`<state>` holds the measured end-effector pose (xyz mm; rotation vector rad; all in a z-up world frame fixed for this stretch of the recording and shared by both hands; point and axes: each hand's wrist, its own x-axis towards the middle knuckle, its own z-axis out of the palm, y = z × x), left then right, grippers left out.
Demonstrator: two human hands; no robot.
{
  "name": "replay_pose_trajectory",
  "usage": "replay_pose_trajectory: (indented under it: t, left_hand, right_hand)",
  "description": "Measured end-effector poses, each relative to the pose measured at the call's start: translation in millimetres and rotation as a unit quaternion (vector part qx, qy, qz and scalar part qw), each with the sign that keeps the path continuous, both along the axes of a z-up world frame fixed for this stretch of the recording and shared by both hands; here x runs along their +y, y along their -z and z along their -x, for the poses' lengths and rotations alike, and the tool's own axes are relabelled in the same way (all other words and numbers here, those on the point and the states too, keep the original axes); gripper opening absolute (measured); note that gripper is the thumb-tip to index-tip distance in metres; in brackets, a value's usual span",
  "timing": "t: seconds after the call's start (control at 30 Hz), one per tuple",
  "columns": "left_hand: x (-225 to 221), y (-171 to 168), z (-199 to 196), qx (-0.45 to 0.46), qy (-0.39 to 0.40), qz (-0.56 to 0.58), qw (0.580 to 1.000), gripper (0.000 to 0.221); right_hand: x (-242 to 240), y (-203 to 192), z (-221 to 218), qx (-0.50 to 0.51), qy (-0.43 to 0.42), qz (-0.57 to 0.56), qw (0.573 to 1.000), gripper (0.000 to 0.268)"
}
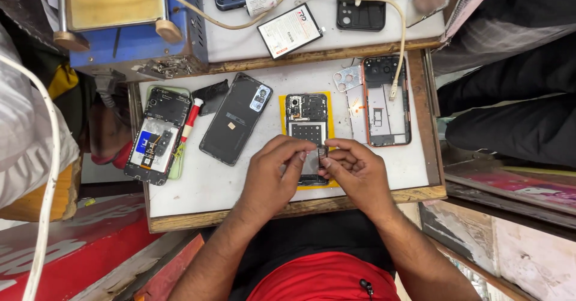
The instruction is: The person works at a cluttered repair bench, handling several disassembled smartphones. They apply adhesive from a small tube to the edges of a phone frame, place a battery into the chassis, and reattach the back cover. The person also handles a SIM card and a yellow screen protector package while organizing components on the work surface.
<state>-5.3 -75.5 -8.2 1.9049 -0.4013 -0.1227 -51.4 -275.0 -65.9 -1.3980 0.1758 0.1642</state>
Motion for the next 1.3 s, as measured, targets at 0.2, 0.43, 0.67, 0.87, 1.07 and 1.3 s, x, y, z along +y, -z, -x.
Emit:
replay_pose_trajectory:
  t: [0.2,0.43,0.67,0.87,1.07,1.3]
  left_hand:
    - [-8,-4,-5,0.056,0.023,-0.052,0.997,0.015]
    - [-11,0,-5,0.001,0.034,-0.039,0.999,0.015]
    - [2,11,4,-0.029,-0.029,-0.023,0.999,0.017]
    - [76,20,-42,-0.148,-0.189,-0.345,0.907,0.022]
    - [59,15,-25,-0.179,-0.167,-0.392,0.887,0.041]
    - [51,26,-6,-0.196,-0.16,-0.356,0.9,0.018]
  right_hand:
    - [-1,6,2,-0.008,-0.011,0.019,1.0,0.026]
    - [-2,10,4,-0.029,-0.019,0.044,0.998,0.021]
    - [-1,14,7,-0.05,0.007,0.047,0.998,0.013]
    - [0,7,7,-0.047,0.03,0.036,0.998,0.009]
    - [1,4,3,-0.042,0.03,0.022,0.998,0.01]
    - [-6,8,2,-0.041,0.026,-0.019,0.999,0.006]
